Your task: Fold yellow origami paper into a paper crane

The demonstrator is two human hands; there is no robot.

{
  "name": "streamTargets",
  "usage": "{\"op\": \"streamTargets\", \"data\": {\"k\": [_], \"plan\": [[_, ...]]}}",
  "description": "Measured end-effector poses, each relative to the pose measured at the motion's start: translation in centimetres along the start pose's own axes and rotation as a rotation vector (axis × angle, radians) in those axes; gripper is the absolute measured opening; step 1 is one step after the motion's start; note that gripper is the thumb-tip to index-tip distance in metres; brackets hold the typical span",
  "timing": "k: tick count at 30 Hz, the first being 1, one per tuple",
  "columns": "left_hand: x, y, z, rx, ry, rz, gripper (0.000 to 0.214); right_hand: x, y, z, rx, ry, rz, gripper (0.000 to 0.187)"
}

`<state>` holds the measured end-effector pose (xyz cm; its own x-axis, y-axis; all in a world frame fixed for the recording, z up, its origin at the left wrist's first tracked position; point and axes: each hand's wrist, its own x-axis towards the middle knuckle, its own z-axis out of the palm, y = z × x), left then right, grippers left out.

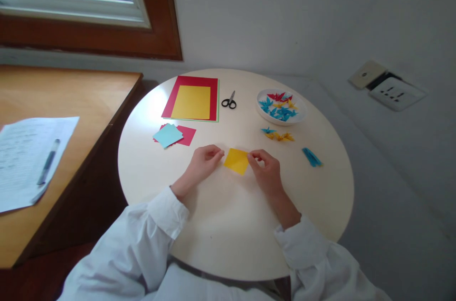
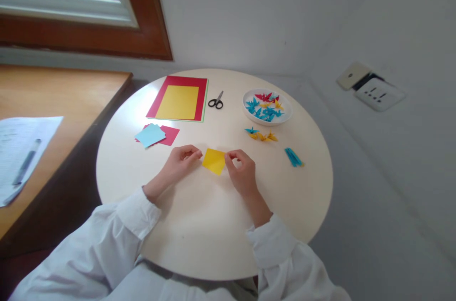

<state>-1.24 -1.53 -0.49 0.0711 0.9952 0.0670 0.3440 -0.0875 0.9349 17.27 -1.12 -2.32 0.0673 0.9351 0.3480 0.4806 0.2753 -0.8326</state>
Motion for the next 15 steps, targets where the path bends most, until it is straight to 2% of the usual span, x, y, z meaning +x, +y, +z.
{"op": "streamTargets", "data": {"k": [4, 12, 15], "plan": [[-0.03, -0.35, 0.28, -0.072, -0.088, 0.046, 0.027, -0.08, 0.26, 0.50, 0.065, 0.013, 0.027, 0.015], [0.04, -0.88, 0.59, -0.145, -0.074, 0.016, 0.024, -0.71, 0.19, 1.01, 0.157, -0.035, 0.061, 0.013], [0.03, -0.77, 0.47, -0.173, -0.084, 0.018, 0.022, -0.91, 0.10, 0.97, 0.259, -0.080, 0.124, 0.016]]}}
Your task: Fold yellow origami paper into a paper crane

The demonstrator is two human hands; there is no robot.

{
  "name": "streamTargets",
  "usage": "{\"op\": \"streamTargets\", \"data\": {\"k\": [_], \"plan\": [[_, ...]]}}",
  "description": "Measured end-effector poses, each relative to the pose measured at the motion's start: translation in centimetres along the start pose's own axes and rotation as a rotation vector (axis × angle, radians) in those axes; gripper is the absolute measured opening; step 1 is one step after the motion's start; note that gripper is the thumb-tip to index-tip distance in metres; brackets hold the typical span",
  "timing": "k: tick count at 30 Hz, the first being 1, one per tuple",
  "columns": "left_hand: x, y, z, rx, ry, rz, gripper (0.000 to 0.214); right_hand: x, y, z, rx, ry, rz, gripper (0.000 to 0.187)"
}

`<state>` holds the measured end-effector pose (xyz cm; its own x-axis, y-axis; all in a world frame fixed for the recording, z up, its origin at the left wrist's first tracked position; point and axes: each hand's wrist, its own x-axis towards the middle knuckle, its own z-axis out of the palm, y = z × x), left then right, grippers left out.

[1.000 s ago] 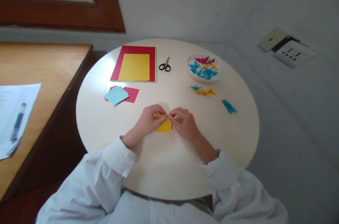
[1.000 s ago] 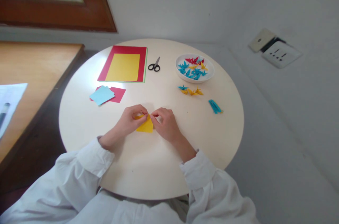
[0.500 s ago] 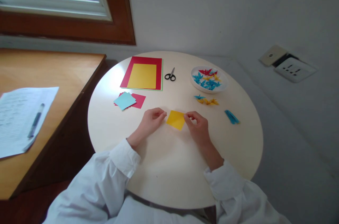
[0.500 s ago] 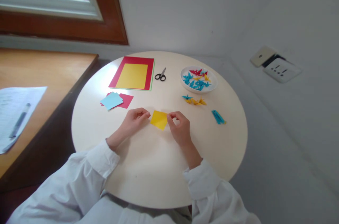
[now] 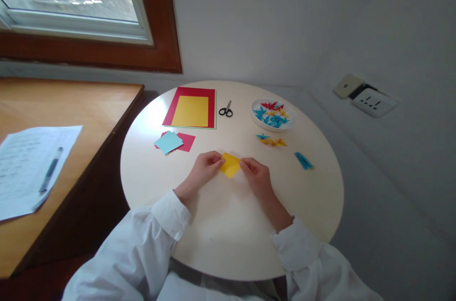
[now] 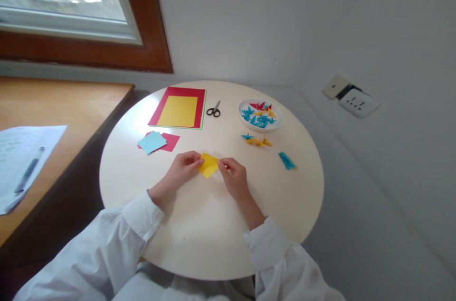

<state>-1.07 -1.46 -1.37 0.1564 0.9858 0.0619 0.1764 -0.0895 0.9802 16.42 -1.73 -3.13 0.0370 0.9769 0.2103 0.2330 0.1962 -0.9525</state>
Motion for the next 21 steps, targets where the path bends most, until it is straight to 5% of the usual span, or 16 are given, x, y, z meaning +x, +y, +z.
{"op": "streamTargets", "data": {"k": [9, 21], "plan": [[-0.6, 0.8, 0.0, -0.029, -0.125, 0.034, 0.017, 0.3, -0.2, -0.2, 0.385, -0.119, 0.313, 0.027], [-0.8, -0.4, -0.1, 0.056, -0.191, 0.129, 0.040, 1.5, -2.5, -1.6, 0.165, -0.521, 0.364, 0.024]]}}
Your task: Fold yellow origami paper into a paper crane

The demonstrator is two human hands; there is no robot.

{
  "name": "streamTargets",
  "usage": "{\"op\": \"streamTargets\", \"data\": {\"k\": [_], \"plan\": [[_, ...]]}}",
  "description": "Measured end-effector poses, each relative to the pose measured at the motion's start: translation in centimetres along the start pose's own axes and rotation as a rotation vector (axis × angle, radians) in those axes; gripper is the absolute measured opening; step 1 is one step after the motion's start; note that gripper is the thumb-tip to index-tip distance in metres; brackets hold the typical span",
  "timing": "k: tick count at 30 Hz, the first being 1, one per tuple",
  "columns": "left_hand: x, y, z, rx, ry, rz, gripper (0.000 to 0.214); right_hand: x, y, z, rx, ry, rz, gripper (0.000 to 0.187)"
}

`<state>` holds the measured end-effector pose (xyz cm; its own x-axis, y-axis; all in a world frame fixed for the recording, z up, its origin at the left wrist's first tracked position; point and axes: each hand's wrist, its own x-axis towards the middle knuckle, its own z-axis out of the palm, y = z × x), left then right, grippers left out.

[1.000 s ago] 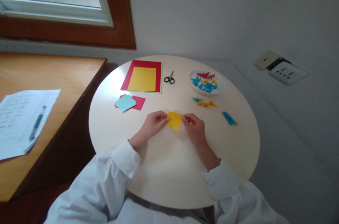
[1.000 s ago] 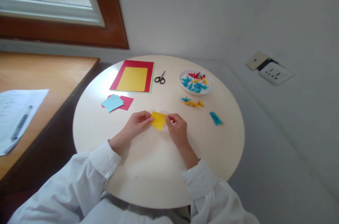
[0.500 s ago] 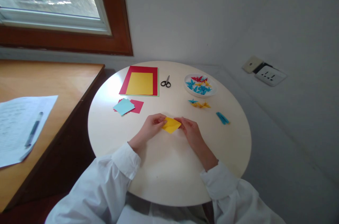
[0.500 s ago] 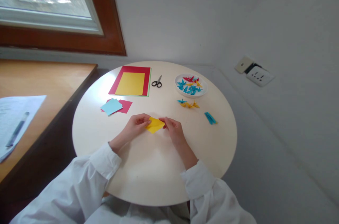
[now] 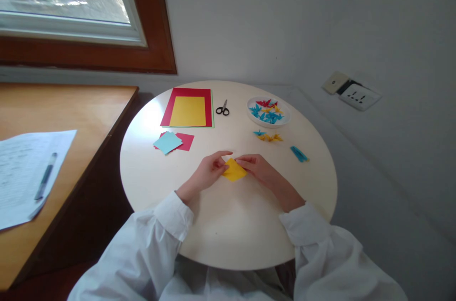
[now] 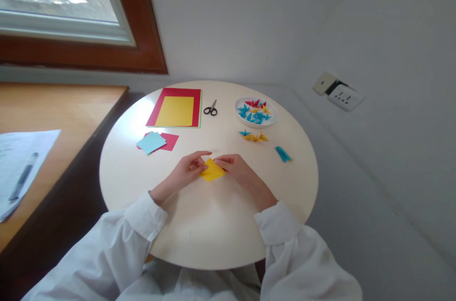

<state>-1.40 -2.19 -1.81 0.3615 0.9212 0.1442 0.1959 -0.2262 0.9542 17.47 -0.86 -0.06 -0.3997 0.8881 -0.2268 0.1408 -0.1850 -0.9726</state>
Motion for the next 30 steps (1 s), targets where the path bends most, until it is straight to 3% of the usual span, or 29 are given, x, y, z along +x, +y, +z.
{"op": "streamTargets", "data": {"k": [10, 16, 20, 24, 30], "plan": [[-0.1, 0.1, 0.2, 0.064, 0.071, -0.019, 0.038, -0.3, -0.7, 0.1, -0.082, -0.006, 0.099, 0.029], [-0.1, -0.1, 0.3, 0.071, 0.101, -0.026, 0.037, -0.2, -1.0, 0.2, -0.126, -0.032, 0.070, 0.027], [0.0, -0.1, 0.3, 0.065, 0.126, -0.089, 0.035, 0.3, -0.7, 0.3, -0.134, 0.064, 0.006, 0.022], [0.0, 0.1, 0.4, 0.065, 0.134, -0.120, 0.029, 0.7, -0.3, 0.3, -0.290, 0.168, -0.082, 0.019], [0.0, -0.1, 0.7, 0.436, 0.101, -0.063, 0.016, 1.1, 0.2, 0.5, -0.606, 0.255, -0.197, 0.013]]}}
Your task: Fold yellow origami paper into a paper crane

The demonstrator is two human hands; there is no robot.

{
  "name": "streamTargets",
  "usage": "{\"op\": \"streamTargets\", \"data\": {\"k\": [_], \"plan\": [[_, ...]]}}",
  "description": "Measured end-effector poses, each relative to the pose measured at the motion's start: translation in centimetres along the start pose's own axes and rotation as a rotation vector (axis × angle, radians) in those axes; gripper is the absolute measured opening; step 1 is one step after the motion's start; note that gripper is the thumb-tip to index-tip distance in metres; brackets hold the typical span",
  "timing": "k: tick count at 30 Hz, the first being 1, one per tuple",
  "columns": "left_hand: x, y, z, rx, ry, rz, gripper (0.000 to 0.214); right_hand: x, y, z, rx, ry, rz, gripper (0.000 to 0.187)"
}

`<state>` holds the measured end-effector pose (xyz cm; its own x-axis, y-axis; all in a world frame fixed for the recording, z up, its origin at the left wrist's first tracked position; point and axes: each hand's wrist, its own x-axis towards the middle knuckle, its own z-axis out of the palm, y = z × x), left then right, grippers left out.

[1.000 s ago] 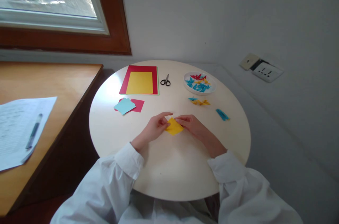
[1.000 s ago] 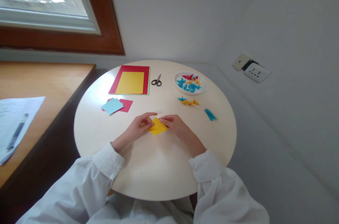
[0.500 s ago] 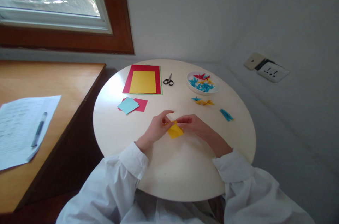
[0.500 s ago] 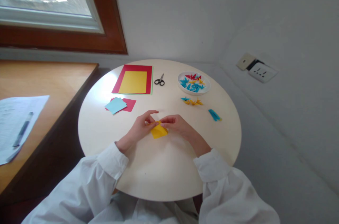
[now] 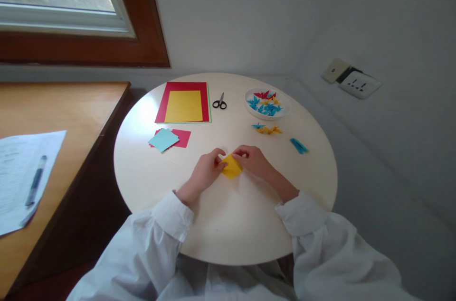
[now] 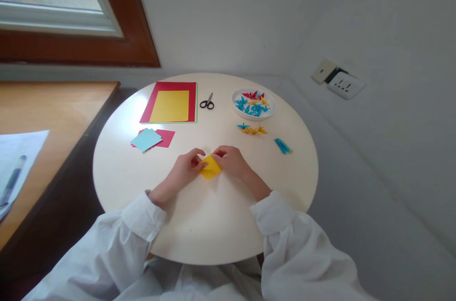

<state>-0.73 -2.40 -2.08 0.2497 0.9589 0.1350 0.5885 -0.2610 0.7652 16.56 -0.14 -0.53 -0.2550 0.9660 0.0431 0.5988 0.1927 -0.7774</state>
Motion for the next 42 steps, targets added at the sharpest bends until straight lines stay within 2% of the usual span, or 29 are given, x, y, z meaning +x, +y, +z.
{"op": "streamTargets", "data": {"k": [5, 9, 14, 23, 35, 42], "plan": [[0.0, -0.2, 0.3, 0.143, -0.013, 0.081, 0.014, 0.1, 0.2, 0.4, -0.054, 0.024, -0.028, 0.011], [-0.2, -0.2, 0.5, 0.342, -0.016, 0.218, 0.019, 0.2, 0.3, 0.6, -0.069, 0.017, -0.024, 0.009], [-0.8, 0.0, 0.9, 0.569, -0.068, 0.318, 0.022, 0.6, 0.6, 0.7, -0.097, 0.003, -0.109, 0.011], [-1.6, 0.6, 1.6, 0.717, -0.112, 0.274, 0.027, 1.3, 0.7, 0.7, -0.206, -0.037, -0.182, 0.015], [-1.9, 1.0, 1.9, 0.715, -0.122, 0.197, 0.039, 1.8, 1.1, 1.4, -0.337, -0.020, -0.206, 0.015], [-1.9, 1.4, 2.1, 0.748, -0.125, 0.186, 0.037, 1.7, 1.2, 1.5, -0.414, -0.044, -0.228, 0.015]]}}
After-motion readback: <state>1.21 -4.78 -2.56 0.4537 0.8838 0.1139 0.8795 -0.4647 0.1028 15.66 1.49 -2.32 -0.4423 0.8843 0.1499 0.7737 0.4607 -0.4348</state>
